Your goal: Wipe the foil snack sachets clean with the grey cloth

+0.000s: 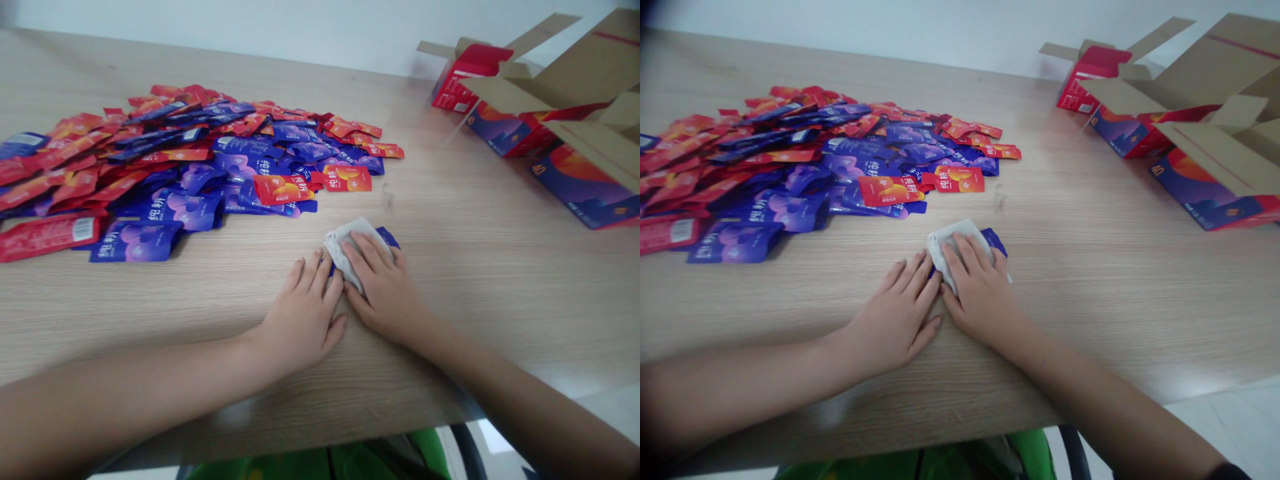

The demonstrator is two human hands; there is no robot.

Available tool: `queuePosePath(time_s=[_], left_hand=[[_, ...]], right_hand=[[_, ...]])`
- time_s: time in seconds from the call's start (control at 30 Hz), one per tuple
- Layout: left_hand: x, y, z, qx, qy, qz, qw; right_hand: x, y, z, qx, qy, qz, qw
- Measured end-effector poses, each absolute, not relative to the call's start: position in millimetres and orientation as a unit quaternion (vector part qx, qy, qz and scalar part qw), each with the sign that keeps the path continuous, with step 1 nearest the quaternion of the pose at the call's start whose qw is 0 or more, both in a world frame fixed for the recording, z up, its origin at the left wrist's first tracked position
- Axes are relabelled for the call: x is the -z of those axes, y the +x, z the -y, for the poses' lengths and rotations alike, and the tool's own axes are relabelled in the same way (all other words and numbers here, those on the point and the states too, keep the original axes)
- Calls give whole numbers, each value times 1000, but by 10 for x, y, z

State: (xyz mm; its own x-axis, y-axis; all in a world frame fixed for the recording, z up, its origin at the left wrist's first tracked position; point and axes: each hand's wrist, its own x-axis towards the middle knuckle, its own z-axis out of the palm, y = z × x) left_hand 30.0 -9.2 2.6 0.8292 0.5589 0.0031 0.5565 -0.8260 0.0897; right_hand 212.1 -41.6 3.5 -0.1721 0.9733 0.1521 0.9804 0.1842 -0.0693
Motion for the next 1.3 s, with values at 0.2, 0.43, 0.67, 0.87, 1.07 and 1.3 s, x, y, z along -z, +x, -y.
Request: queuePosePath(time_s=[0.2, 0.43, 0.67, 0.87, 1.07, 1.3], left_hand=[[-41, 317, 87, 0, 955, -292, 41], [-16, 304, 89, -13, 956, -292, 34], [-29, 297, 97, -10, 956, -290, 40], [-15, 305, 90, -16, 956, -291, 37], [-35, 308, 97, -10, 955, -293, 42], [-22, 304, 92, -11, 955, -293, 38]], right_hand=[[-31, 2359, 339, 23, -690, 718, 85], [-6, 2156, 408, 36, -659, 746, 89], [-45, 2326, 354, 22, -687, 721, 92], [-19, 2180, 410, 37, -667, 739, 84], [-66, 2227, 384, 4, -643, 761, 91], [-17, 2287, 354, 38, -696, 712, 90]])
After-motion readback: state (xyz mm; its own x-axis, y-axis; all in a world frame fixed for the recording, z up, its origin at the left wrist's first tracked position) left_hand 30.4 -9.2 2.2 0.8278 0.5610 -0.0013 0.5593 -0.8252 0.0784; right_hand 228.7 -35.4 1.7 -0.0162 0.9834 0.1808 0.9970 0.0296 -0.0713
